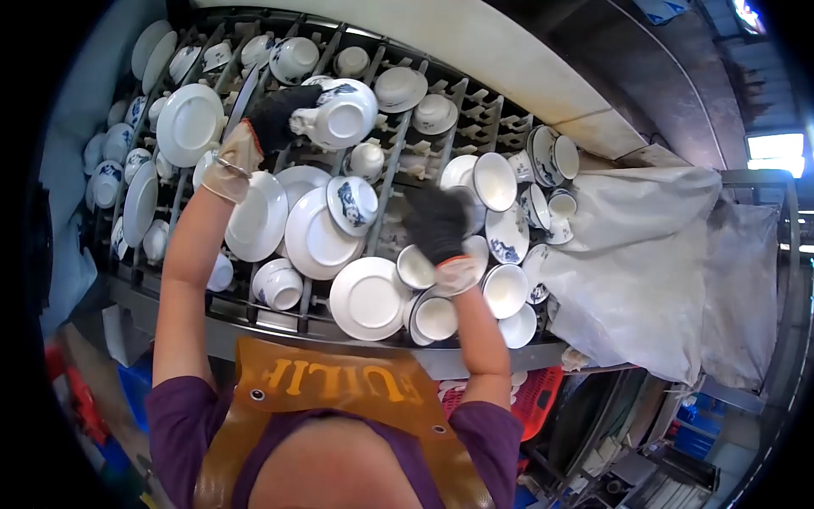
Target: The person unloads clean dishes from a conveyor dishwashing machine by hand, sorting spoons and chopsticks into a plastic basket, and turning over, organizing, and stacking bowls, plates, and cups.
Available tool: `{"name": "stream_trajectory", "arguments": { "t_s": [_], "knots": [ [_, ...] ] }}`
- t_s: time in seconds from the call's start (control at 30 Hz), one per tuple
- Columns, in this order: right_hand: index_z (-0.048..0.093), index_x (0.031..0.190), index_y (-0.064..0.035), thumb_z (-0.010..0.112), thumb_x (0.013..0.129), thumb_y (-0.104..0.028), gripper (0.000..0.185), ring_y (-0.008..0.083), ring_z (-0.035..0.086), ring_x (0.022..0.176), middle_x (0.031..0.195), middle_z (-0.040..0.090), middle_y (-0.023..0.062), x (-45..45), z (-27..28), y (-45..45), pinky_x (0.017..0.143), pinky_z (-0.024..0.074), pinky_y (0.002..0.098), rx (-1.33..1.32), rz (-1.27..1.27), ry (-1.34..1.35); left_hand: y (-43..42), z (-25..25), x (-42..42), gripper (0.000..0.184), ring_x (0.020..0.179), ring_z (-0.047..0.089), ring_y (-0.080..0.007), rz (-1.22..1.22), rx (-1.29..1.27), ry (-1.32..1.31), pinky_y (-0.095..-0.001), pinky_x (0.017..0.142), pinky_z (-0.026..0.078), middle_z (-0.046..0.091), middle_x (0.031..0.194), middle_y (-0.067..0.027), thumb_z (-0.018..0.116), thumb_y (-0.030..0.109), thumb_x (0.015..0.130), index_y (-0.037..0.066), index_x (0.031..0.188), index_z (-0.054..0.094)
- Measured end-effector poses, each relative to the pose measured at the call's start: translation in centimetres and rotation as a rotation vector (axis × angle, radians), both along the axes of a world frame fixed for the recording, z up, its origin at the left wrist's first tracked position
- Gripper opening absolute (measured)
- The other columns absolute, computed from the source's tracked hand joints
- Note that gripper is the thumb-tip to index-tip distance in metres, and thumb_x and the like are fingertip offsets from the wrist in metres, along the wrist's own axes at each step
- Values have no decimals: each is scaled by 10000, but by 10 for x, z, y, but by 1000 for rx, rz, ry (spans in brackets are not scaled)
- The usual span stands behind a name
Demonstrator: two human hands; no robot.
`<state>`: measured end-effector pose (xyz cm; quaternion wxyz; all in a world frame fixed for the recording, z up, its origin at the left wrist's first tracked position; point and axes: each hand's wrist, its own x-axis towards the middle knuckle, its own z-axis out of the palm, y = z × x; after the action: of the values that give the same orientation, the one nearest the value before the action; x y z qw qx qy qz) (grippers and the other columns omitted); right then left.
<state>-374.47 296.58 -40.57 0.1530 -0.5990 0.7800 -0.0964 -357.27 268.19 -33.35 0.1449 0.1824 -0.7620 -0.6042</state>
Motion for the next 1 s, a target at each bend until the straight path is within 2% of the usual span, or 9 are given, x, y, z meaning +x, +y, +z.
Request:
{"name": "stream_trajectory", "arguments": {
  "t_s": [0.03, 0.07, 0.17, 0.23, 0.27, 0.37, 0.63, 0.77, 1.0],
  "knots": [
    [538, 1140, -150, 677, 611, -314, 571, 282, 498, 1062, 1158, 531, 125, -10, 10, 17, 836, 400, 420, -162, 21, 248, 5, 9, 14, 185, 802, 621, -183, 125, 310, -126, -297, 683, 510, 640, 936, -86, 603, 110, 807, 61, 985, 604],
    [537, 1148, -144, 673, 619, -305, 569, 296, 489, 1072, 1157, 532, 114, -19, 24, 26, 856, 381, 428, -85, 11, 394, -23, -45, 31, 200, 809, 623, -184, -9, -69, 124, -304, 711, 515, 640, 941, -82, 604, 122, 800, 76, 995, 604],
    [540, 1150, -130, 661, 664, -272, 520, 285, 539, 1000, 1106, 564, 117, -77, -9, 44, 820, 425, 412, -43, -84, 441, -17, -39, 53, 291, 928, 602, -233, -1, 163, -110, -329, 774, 499, 620, 1007, -115, 580, 199, 811, 40, 1053, 565],
    [513, 1187, -118, 673, 673, -242, 553, 281, 557, 966, 1116, 559, 122, -59, 43, 10, 813, 442, 419, 545, -314, 230, -17, -48, 52, 360, 971, 576, -300, 116, -977, -622, -378, 801, 477, 597, 1035, -160, 577, 236, 803, 38, 1098, 524],
    [487, 1217, -123, 674, 678, -222, 579, 292, 559, 966, 1124, 551, 142, -51, 31, 7, 814, 451, 414, 220, -185, 106, 14, -23, 36, 397, 962, 559, -349, 593, -604, -588, -424, 813, 450, 582, 1026, -192, 579, 277, 792, 43, 1104, 504],
    [440, 1269, -144, 664, 686, -168, 625, 313, 560, 990, 1162, 531, 174, 27, 35, -7, 838, 456, 411, -500, 66, -233, 50, -25, 39, 379, 962, 564, -341, 447, -735, -610, -418, 823, 443, 595, 1002, -190, 600, 284, 778, 50, 1064, 515],
    [480, 1223, -105, 505, 730, -33, 498, 323, 584, 875, 1068, 571, 125, 37, 26, -52, 716, 480, 407, -708, -189, -137, 60, -1, 56, 464, 918, 604, -305, -45, -712, -751, -380, 825, 464, 634, 995, -147, 695, 343, 642, 81, 1020, 632],
    [520, 1142, -73, 581, 716, -77, 431, 284, 574, 774, 891, 591, 88, 22, 70, -41, 662, 449, 405, -703, -99, 449, 49, 14, 42, 451, 759, 627, -312, -265, -664, -867, -372, 695, 491, 647, 819, -167, 718, 406, 580, 28, 822, 670],
    [429, 1254, -27, 794, 577, -262, 804, 312, 538, 1056, 1163, 540, 188, 60, 51, -38, 909, 426, 374, -168, 296, -658, 102, 90, 53, 384, 640, 608, -246, -201, -596, -635, -333, 627, 486, 628, 721, -169, 706, 334, 630, -12, 788, 657]
  ]
}}
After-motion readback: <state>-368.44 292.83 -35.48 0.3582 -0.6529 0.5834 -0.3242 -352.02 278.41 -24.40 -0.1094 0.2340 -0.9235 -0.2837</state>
